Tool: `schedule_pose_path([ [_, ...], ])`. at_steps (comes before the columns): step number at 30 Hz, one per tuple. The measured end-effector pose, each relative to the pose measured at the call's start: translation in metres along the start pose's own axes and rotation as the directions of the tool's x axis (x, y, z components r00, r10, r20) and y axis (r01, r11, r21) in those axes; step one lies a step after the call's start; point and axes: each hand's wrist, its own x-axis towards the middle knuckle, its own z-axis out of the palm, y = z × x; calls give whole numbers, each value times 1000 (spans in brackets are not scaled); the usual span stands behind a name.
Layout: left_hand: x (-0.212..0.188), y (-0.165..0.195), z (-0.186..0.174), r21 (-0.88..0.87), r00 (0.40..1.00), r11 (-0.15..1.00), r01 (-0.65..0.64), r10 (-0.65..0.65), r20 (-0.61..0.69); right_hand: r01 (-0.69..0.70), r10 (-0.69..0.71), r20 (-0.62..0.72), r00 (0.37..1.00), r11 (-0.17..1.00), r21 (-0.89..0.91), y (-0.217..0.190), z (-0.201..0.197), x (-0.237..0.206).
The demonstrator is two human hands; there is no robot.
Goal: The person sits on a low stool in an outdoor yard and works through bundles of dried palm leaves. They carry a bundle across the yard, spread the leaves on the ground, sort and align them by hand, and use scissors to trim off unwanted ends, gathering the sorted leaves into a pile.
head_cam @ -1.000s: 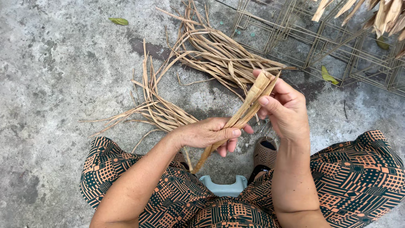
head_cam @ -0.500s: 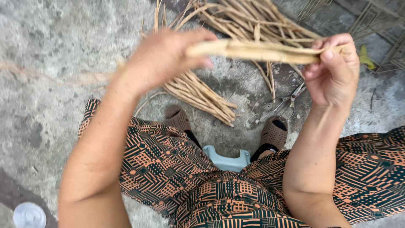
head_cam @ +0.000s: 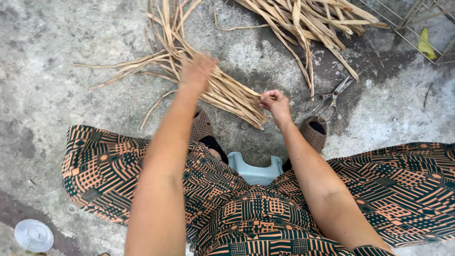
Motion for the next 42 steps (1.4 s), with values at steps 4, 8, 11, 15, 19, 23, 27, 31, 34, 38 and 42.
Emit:
schedule_pose_path([
  [4,10,82,31,226,973,947,-229,213,91,79,-89,-12,996,936,-342,14,-6,8],
  [8,10,116,53,127,971,963,-237,229,73,100,-164,-33,986,736,-669,16,-7,6],
  [11,20,121,65,247,967,935,-254,250,47,80,-102,24,995,589,-804,9,-14,4],
  [15,32,120,76,213,942,917,-336,332,56,295,-374,49,926,637,-712,-7,-32,28],
  [19,39,119,81,64,929,927,-368,370,-11,303,-460,-331,824,851,-428,-49,-54,80],
  [23,43,120,75,78,913,913,-400,404,-57,135,-580,-334,743,618,-774,-87,-63,103],
  [27,44,126,54,27,927,927,-375,375,-4,-2,-525,-205,826,360,-933,-111,-58,114],
  [31,46,126,20,-227,915,937,-264,318,248,-69,-529,-209,822,272,-960,-116,-62,115],
  [34,64,120,4,-536,963,831,-148,245,115,92,-701,-184,689,336,-937,-109,-53,112],
  [38,94,117,3,-997,990,27,-67,-125,-70,404,-579,-16,815,588,-700,-83,-11,91],
  [42,105,107,10,-899,948,-438,-7,-290,134,533,-433,337,836,493,-687,-66,17,73],
])
